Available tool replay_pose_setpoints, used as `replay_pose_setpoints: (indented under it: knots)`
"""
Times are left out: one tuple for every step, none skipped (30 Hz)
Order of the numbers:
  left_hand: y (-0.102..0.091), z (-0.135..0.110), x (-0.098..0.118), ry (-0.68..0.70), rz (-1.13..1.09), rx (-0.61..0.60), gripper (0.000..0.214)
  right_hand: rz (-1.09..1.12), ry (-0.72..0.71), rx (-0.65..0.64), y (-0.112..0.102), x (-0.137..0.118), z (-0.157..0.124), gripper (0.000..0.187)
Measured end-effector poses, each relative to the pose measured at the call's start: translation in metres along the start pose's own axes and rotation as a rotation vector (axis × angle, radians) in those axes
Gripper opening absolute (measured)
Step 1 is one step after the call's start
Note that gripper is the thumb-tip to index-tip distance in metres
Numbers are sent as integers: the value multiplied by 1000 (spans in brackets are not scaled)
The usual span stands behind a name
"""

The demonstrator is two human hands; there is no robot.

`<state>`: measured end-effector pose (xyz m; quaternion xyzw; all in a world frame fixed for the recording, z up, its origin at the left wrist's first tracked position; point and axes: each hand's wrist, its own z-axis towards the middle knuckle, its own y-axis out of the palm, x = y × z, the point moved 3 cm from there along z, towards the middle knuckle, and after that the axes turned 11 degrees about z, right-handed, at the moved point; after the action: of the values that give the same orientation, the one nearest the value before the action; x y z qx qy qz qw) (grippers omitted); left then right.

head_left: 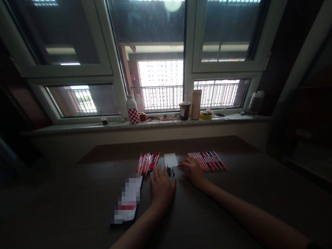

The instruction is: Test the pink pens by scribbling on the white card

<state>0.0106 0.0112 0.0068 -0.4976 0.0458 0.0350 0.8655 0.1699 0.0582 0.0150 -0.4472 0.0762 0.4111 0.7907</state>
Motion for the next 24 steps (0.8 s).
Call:
replay_pose_setpoints:
  knots:
    - [0,0,0,12,-11,9,55,-1,-1,-1,0,-1,0,13]
    - [-1,1,1,28,-21,16,52,-5,-1,-2,0,-1,0,13]
    - [-1,1,1,47,-31,20,49,-10,-1,-1,-1,-2,-1,13]
    - [-2,2,2,67,-40,23,47,-16,1,-1,-1,-3,-1,13]
    - [-2,2,3,86,-48,25,44,-21,1,-3,-1,-3,-1,13]
    - [-3,2,3,102,-55,26,41,-26,1,-6,0,-4,-2,14]
    - [-4,3,4,115,-60,26,38,-29,0,-8,0,-4,-2,14]
    - [-5,3,5,124,-64,26,35,-33,-2,-10,0,-4,-2,15]
    - [-5,3,5,131,-68,26,33,-36,-3,-9,0,-4,-2,16]
    - [-6,3,5,136,-72,25,31,-38,-3,-8,0,-4,-2,16]
    - [-6,3,5,139,-76,23,30,-41,-1,-7,1,-4,-3,17]
    - [-6,3,5,141,-81,19,29,-43,2,-6,1,-3,-3,17]
    - [-6,3,5,143,-85,16,29,-43,4,-5,1,-3,-3,17]
    - [-6,3,5,145,-89,13,28,-43,6,-4,1,-3,-3,17]
    - [-6,3,5,148,-94,12,28,-42,5,-2,1,-3,-3,16]
    - [-6,3,5,152,-98,14,28,-40,3,0,1,-3,-3,16]
    - [-6,3,5,158,-104,19,28,-38,2,5,1,-3,-3,16]
    - [-5,3,5,163,-110,26,28,-36,0,8,1,-3,-3,16]
    - [-5,3,6,166,-116,34,28,-34,-1,10,1,-3,-3,16]
    - [-5,3,6,168,-121,42,27,-33,-1,11,1,-3,-3,16]
    - [-5,3,6,170,-126,51,26,-32,-1,12,1,-2,-3,16]
    - [-5,3,6,170,-129,61,24,-30,0,14,1,-2,-3,16]
    - [-5,3,6,170,-132,71,23,-29,1,17,1,-1,-3,16]
    - [-5,3,6,172,-135,81,23,-27,2,21,1,0,-3,17]
